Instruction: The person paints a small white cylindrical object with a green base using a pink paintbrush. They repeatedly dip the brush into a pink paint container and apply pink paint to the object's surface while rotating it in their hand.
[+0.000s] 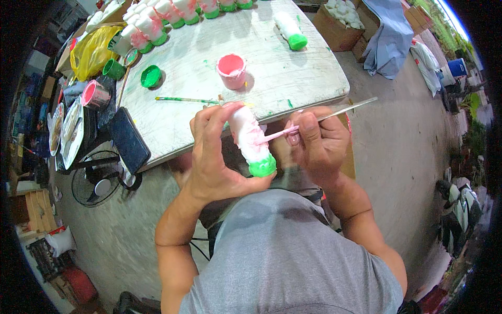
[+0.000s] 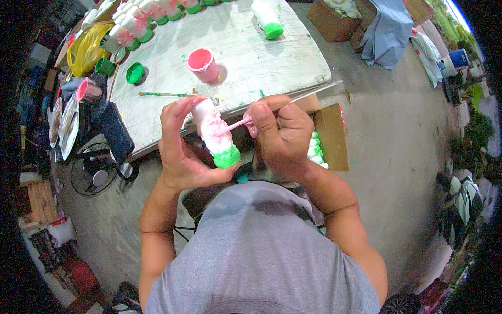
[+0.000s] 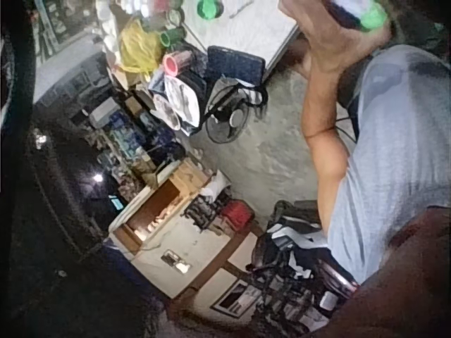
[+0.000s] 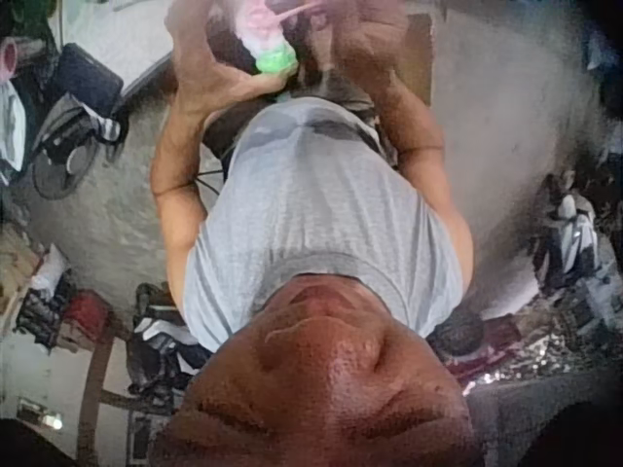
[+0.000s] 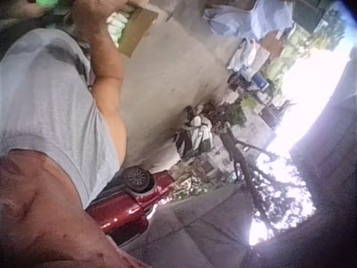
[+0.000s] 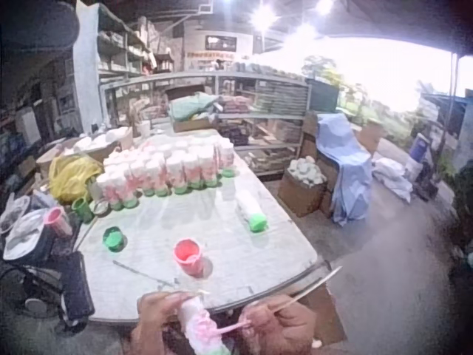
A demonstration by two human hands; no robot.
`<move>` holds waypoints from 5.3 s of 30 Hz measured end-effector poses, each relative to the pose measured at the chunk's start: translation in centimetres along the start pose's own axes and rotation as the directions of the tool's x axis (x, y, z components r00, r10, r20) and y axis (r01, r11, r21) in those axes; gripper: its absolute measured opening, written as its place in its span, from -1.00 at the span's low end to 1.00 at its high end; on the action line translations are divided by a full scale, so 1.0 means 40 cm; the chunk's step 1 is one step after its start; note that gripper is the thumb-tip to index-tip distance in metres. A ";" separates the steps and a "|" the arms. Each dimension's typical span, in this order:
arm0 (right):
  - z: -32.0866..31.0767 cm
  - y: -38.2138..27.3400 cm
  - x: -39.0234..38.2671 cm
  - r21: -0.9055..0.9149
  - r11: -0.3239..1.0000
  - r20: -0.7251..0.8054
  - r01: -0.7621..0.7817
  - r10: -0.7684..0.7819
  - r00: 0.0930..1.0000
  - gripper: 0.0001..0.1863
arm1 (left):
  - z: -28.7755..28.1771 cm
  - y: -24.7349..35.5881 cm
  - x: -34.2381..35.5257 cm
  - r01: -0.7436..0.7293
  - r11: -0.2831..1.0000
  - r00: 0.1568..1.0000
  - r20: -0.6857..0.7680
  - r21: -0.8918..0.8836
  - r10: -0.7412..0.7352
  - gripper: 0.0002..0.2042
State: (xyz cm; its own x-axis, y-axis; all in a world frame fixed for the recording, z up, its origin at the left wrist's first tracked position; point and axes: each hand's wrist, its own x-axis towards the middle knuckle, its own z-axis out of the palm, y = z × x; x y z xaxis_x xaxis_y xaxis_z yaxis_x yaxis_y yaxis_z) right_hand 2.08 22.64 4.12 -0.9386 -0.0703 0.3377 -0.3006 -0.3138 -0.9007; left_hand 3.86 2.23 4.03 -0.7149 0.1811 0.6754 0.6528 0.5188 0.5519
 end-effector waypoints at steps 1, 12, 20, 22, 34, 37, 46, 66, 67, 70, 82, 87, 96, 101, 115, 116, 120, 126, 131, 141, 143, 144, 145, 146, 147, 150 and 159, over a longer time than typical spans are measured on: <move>-0.004 0.001 0.001 -0.030 1.000 -0.013 0.008 -0.008 1.000 -0.82 | 0.003 -0.005 -0.002 -0.009 1.000 1.000 -0.019 -0.018 0.009 0.11; -0.011 0.018 0.011 0.008 0.998 0.013 0.060 -0.060 0.998 -0.81 | 0.018 -0.022 -0.017 -0.038 0.993 0.996 -0.082 -0.111 0.029 0.14; 0.000 0.000 0.002 0.158 0.986 -0.041 0.054 -0.048 0.998 -0.82 | 0.020 -0.029 -0.031 -0.048 0.987 0.995 -0.093 -0.151 0.034 0.12; -0.004 0.003 -0.003 0.163 0.986 -0.032 0.043 -0.038 0.999 -0.82 | 0.019 -0.030 -0.029 -0.056 0.984 0.994 -0.099 -0.167 0.040 0.11; -0.006 0.004 -0.011 0.112 0.993 -0.025 0.035 -0.032 0.999 -0.81 | 0.021 -0.032 -0.028 -0.089 0.965 0.992 -0.114 -0.245 0.063 0.10; -0.012 -0.001 -0.006 0.080 0.995 -0.069 0.067 -0.061 0.996 -0.79 | 0.021 -0.037 -0.032 -0.118 0.963 0.989 -0.117 -0.242 0.092 0.12; -0.020 -0.103 0.069 -0.130 0.976 0.172 0.177 -0.154 0.973 -0.75 | 0.002 -0.046 -0.047 -0.358 0.933 0.933 -0.055 -0.029 0.356 0.03; 0.065 -0.176 0.164 -0.600 0.675 0.599 0.429 0.024 0.801 -0.52 | -0.067 -0.055 -0.051 -0.572 0.639 0.815 0.267 0.515 0.514 -0.43; 0.073 -0.187 0.179 -0.596 0.646 0.609 0.476 -0.023 0.793 -0.51 | -0.070 -0.060 -0.046 -0.502 0.670 0.854 0.190 0.547 0.485 -0.42; 0.087 -0.240 0.276 -0.640 0.554 0.585 0.533 -0.097 0.805 -0.49 | -0.072 -0.092 -0.009 -0.333 0.745 0.877 -0.100 0.578 0.469 -0.24; -0.050 0.071 0.874 -0.912 0.170 0.321 0.372 -0.269 0.908 -0.51 | -0.058 -0.173 -0.003 -0.184 0.877 0.938 -0.186 0.445 0.291 -0.07; -0.040 0.119 0.895 -0.931 0.191 0.264 0.313 -0.242 0.934 -0.53 | -0.067 -0.176 0.000 -0.192 0.894 0.945 -0.169 0.404 0.279 -0.07; -0.053 0.115 0.906 -0.931 0.176 0.289 0.319 -0.177 0.941 -0.55 | -0.066 -0.173 0.001 -0.170 0.908 0.959 -0.150 0.382 0.242 -0.04; -0.060 0.074 0.822 -0.939 0.155 0.274 0.307 -0.204 0.940 -0.51 | -0.066 -0.175 -0.004 -0.159 0.912 0.961 -0.153 0.379 0.231 -0.05; -0.140 0.023 0.466 -0.577 0.816 0.120 0.042 0.034 0.992 -0.46 | -0.039 -0.111 -0.013 -0.277 0.907 0.925 -0.167 0.316 0.341 -0.15; -0.139 0.017 0.423 -0.338 0.941 0.147 0.004 0.049 0.988 -0.48 | -0.027 -0.090 -0.009 -0.288 0.921 0.929 -0.158 0.261 0.335 -0.15; -0.062 -0.045 0.211 0.358 0.911 0.298 -0.206 0.098 0.949 -0.43 | 0.016 -0.003 0.042 -0.244 0.970 0.963 -0.115 0.012 0.243 -0.08; -0.008 -0.065 0.070 0.497 0.803 0.312 -0.329 0.189 0.931 -0.33 | 0.007 0.021 0.107 -0.212 0.956 0.977 -0.062 -0.203 0.204 0.07; 0.000 -0.055 0.046 0.215 0.967 0.214 -0.133 0.086 0.973 -0.29 | 0.006 0.021 0.092 -0.278 0.935 0.960 -0.021 -0.220 0.281 0.12; 0.054 -0.046 0.018 -0.497 0.777 0.276 0.386 -0.280 0.920 -0.18 | 0.010 -0.015 0.018 -0.160 0.961 0.986 0.002 -0.227 0.164 0.25; 0.052 -0.045 0.022 -0.450 0.802 0.311 0.394 -0.273 0.911 -0.27 | 0.008 -0.023 0.005 -0.148 0.938 0.989 -0.035 -0.313 0.144 0.28; 0.051 -0.045 0.020 -0.413 0.832 0.311 0.370 -0.253 0.916 -0.34 | 0.008 -0.029 -0.004 -0.153 0.912 0.988 -0.059 -0.381 0.142 0.30; 0.050 -0.046 0.017 -0.376 0.860 0.313 0.345 -0.233 0.921 -0.40 | 0.005 -0.032 -0.010 -0.160 0.880 0.987 -0.082 -0.447 0.138 0.32; 0.048 -0.046 0.015 -0.338 0.885 0.314 0.319 -0.213 0.925 -0.45 | -0.005 -0.039 -0.010 -0.151 0.862 0.988 -0.072 -0.484 0.133 0.36; 0.044 -0.043 0.018 -0.315 0.898 0.292 0.307 -0.216 0.932 -0.47 | -0.008 -0.047 -0.014 -0.134 0.841 0.991 -0.081 -0.524 0.107 0.37; 0.013 -0.066 0.072 -0.426 0.800 0.317 0.423 -0.306 0.898 -0.43 | -0.019 -0.075 -0.026 -0.119 0.807 0.991 -0.117 -0.579 0.063 0.40; 0.067 -0.118 0.285 -0.595 0.745 0.378 0.302 -0.073 0.923 -0.79 | -0.082 -0.083 -0.080 0.226 0.382 0.864 0.003 -0.896 -0.504 0.30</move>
State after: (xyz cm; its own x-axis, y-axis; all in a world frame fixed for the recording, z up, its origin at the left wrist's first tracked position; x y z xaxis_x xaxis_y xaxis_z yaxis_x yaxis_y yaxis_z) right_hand -6.74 20.77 12.93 -0.7806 -0.3995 0.4807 -0.6082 0.3084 -0.7314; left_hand 4.80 -2.81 1.66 -0.9473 -0.1023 0.3037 0.3121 -0.5092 0.8020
